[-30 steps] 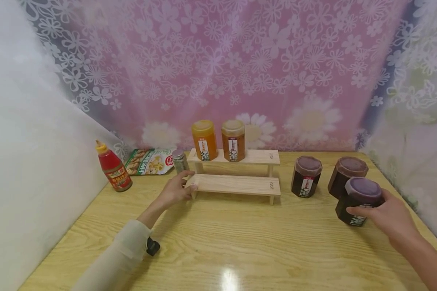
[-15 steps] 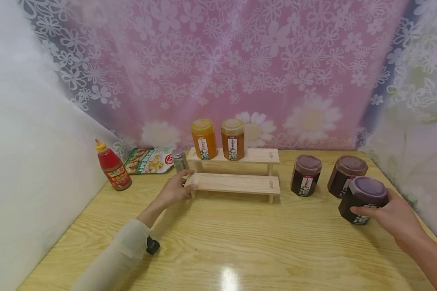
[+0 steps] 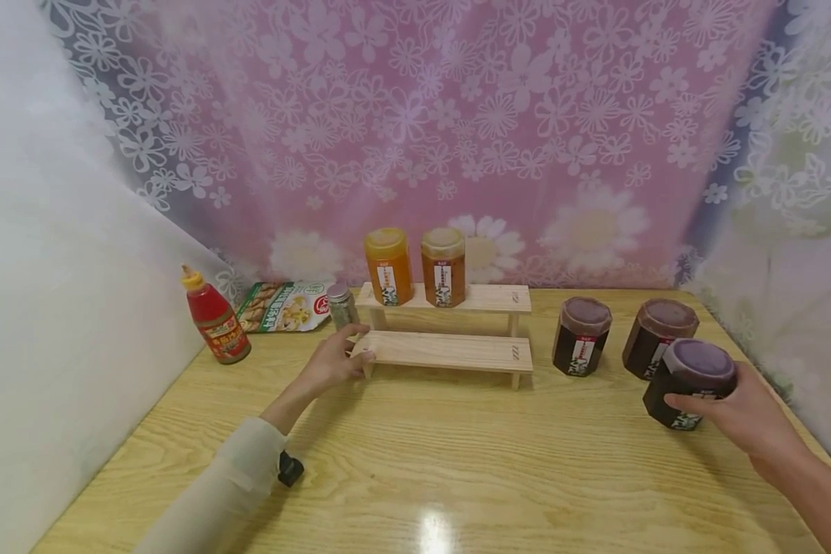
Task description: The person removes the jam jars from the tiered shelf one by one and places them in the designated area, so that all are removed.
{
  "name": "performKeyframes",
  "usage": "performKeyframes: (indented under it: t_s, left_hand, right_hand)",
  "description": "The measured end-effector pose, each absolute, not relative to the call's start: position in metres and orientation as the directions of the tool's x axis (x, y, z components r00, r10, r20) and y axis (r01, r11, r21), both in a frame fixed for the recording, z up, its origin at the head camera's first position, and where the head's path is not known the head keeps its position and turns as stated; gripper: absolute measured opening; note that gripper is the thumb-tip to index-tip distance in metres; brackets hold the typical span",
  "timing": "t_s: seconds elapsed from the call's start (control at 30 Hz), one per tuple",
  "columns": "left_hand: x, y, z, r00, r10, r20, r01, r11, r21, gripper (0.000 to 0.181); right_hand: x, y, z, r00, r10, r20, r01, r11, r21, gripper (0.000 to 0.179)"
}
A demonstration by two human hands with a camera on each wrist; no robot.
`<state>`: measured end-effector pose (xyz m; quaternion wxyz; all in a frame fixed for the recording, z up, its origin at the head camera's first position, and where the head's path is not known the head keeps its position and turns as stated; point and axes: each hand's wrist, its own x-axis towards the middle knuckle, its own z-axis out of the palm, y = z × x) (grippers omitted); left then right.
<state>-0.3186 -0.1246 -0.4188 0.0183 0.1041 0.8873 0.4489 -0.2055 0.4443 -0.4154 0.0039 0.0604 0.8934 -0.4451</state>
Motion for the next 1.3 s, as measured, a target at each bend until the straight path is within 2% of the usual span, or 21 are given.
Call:
performKeyframes:
  t_s: [0.3,0.53,0.6,0.73,0.9,0.97,1.3]
  left_hand:
    - [-0.319,-0.125,-0.419,-0.977,0.201,0.064,0.171,0.572,0.803,0.055]
    - [-0.319,-0.124,-0.419,-0.979,0.2,0.048,0.155,0.565,0.811,0.056]
    - [-0.319,-0.124,-0.419,-0.979,0.2,0.046,0.153,0.563,0.812,0.056]
    - [-0.319,-0.124,-0.42,-0.978,0.199,0.057,0.161,0.555,0.816,0.056]
    - [-0.319,-0.125,-0.421,-0.976,0.208,0.065,0.171,0.546,0.82,0.054]
    - [-0.319,-0.125,-0.421,-0.976,0.209,0.059,0.167,0.544,0.822,0.054]
    - [-0.32,-0.125,-0.421,-0.978,0.202,0.055,0.161,0.554,0.817,0.054]
  right_hand:
    - [-0.206,0.442,-0.403,-0.978,0.199,0.066,0.077,0.633,-0.77,0.097]
    - [-0.237,0.5,-0.461,-0.948,0.262,0.182,0.024,0.627,-0.779,0.088]
    - [-0.237,0.503,-0.458,-0.949,0.248,0.194,-0.01,0.593,-0.805,0.087]
    - [-0.223,0.47,-0.428,-0.944,0.267,0.195,-0.007,0.572,-0.82,0.079]
    - [-0.201,0.424,-0.391,-0.956,0.237,0.172,-0.01,0.559,-0.829,0.072]
    - [-0.195,0.411,-0.379,-0.969,0.189,0.162,-0.032,0.55,-0.835,0.073]
    - [-0.207,0.367,-0.353,-0.982,0.021,0.186,-0.144,0.548,-0.824,0.054]
